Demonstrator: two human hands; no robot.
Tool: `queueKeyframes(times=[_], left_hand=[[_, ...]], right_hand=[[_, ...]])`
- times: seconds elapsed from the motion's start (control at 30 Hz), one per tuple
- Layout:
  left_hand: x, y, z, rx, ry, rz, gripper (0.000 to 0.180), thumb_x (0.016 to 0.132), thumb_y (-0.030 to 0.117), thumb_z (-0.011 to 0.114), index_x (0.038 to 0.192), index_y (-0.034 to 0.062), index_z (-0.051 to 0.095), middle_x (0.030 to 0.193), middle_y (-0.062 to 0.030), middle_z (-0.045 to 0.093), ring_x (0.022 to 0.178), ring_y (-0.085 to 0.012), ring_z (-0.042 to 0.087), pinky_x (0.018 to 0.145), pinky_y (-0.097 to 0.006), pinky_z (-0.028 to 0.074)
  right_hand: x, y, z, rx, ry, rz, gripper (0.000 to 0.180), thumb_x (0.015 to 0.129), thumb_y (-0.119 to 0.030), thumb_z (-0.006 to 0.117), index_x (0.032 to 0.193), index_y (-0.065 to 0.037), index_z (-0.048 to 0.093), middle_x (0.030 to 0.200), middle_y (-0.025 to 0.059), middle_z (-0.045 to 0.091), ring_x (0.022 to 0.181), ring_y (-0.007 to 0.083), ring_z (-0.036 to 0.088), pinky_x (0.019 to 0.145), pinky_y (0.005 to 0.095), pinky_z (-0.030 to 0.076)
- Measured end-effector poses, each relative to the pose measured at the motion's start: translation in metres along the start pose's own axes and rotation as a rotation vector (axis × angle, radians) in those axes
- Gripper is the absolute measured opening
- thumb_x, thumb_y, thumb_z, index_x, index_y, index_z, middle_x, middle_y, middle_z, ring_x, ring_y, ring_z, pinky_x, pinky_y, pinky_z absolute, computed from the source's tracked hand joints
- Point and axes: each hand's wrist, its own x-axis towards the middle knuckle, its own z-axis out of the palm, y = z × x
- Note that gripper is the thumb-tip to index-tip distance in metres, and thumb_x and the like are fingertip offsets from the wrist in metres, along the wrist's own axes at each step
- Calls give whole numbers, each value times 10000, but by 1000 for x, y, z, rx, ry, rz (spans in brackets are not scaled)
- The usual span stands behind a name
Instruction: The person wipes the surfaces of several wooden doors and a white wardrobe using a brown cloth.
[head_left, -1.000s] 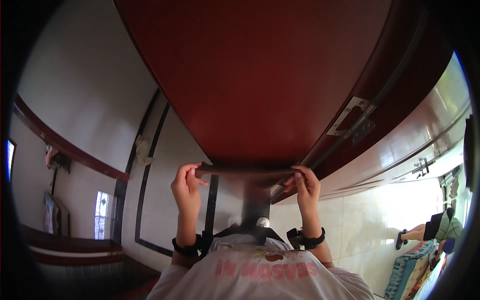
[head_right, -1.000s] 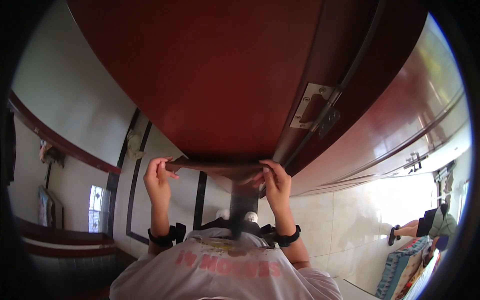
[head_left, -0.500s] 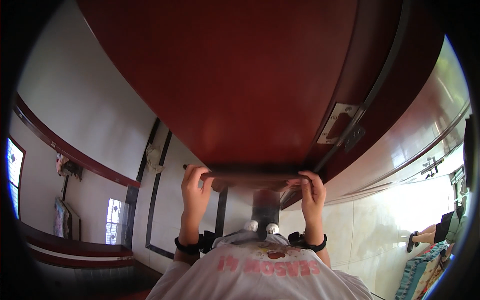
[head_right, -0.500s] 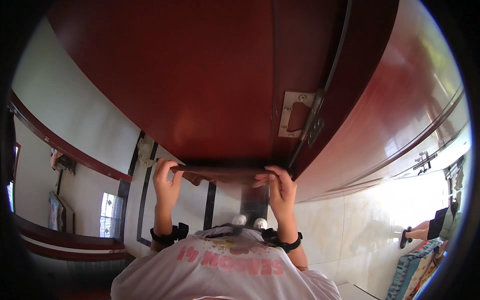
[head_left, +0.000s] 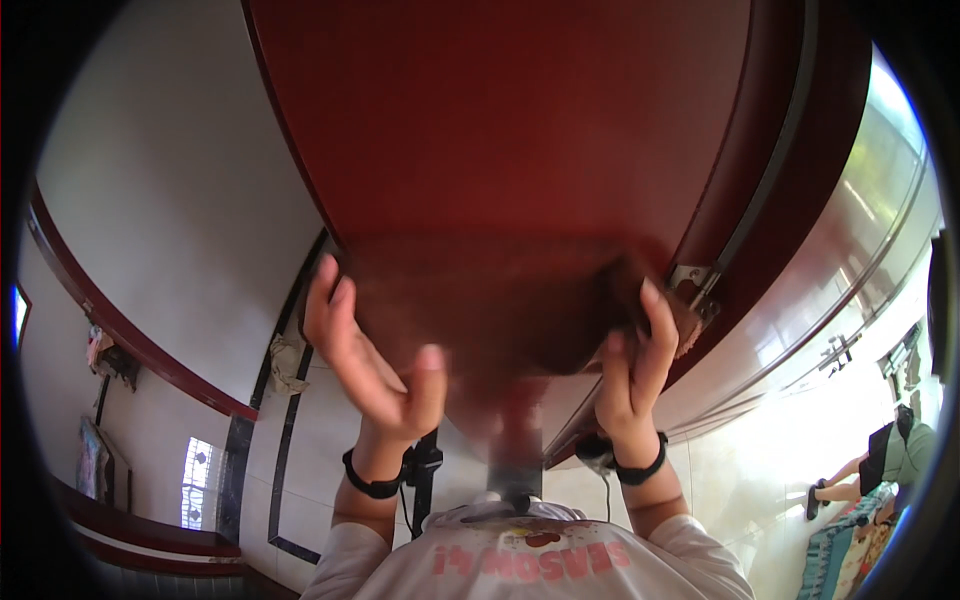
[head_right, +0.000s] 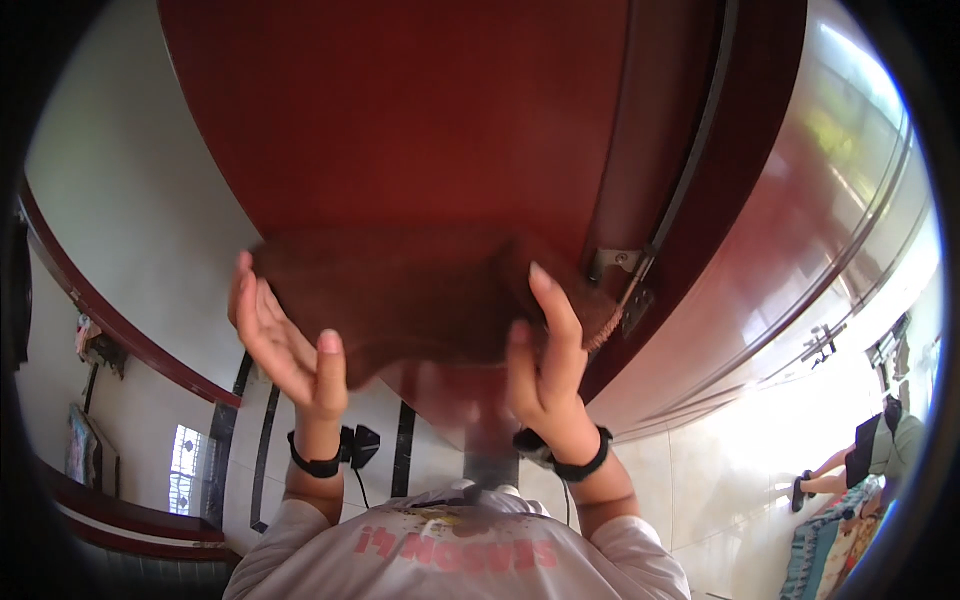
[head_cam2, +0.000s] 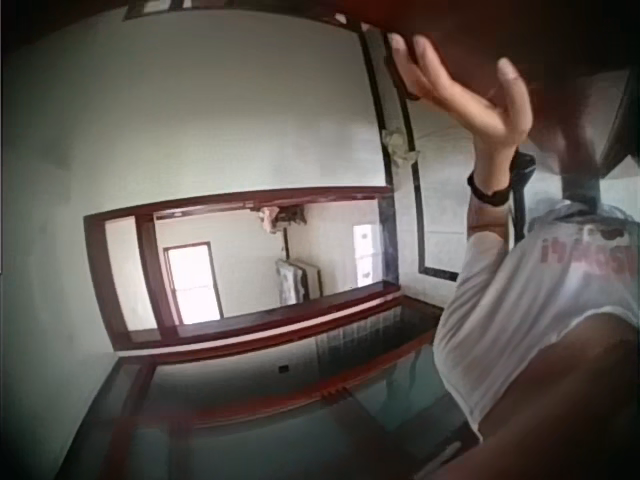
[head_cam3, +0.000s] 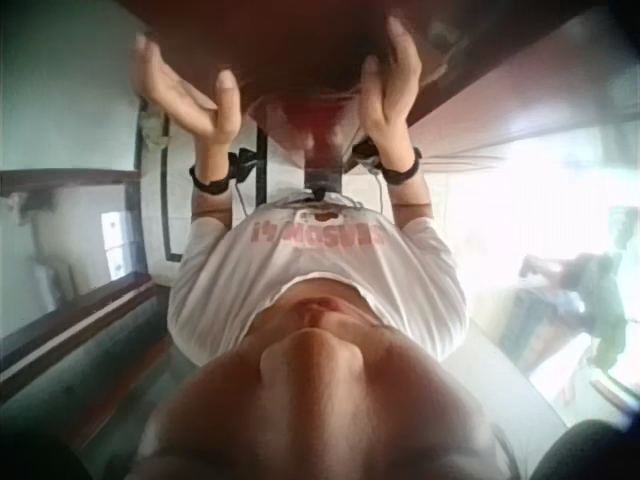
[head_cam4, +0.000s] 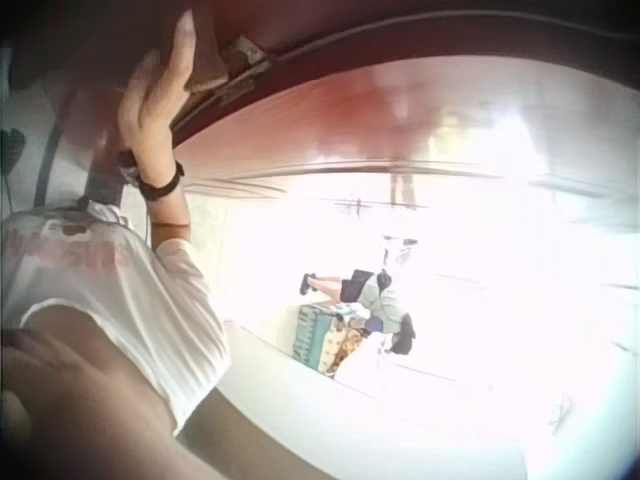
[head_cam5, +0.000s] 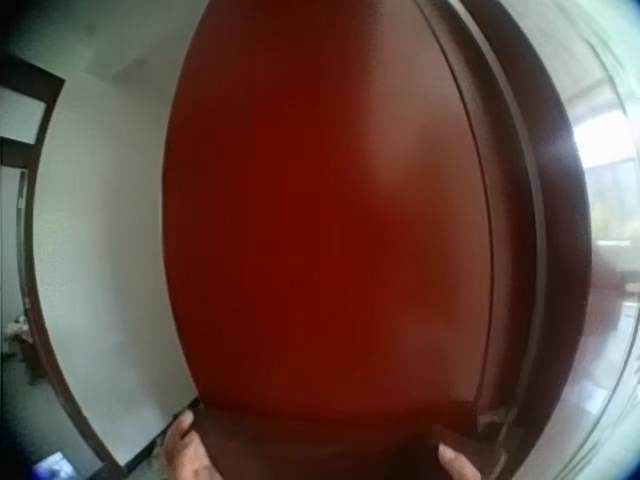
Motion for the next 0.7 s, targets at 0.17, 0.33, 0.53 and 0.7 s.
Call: queueKeyframes(times=[0.17, 0.33, 0.53, 0.7], left_hand=[[-1, -13, 33, 572, -250, 56, 643, 807, 287, 447, 1317, -9, 191, 1341, -319, 29, 1233, -468, 117, 983, -478, 180], [-88, -30, 44, 854, -349, 434, 731, 766, 382, 513, 1309, 4, 202, 1296, -365, 112, 1150, -520, 248, 885, -512, 320], [-329, -107, -8, 737, -746, 549, 474, 790, 383, 465, 1194, 140, 413, 1261, -179, 307, 1104, -426, 365, 860, -471, 374], [-173, -49, 14, 870, -612, 606, 329, 783, 372, 465, 1029, 177, 562, 1220, -100, 373, 1064, -400, 418, 785, -483, 412]], right_hand=[[-5, 24, 42, -691, -50, -226, 545, 754, -103, 542, 1222, 69, 322, 1165, 282, 408, 1035, 416, 451, 919, 451, 317], [-64, 52, 53, 226, -447, 395, 193, 824, -189, 412, 925, -53, 505, 850, 144, 510, 758, 306, 489, 698, 336, 381], [-168, 72, 50, 105, -668, 470, 175, 838, -157, 412, 731, -60, 510, 670, 117, 489, 636, 287, 485, 580, 354, 377], [-111, 54, 41, 3, -534, 234, 159, 746, 13, 506, 881, -61, 548, 741, 136, 548, 671, 298, 541, 579, 401, 433]])
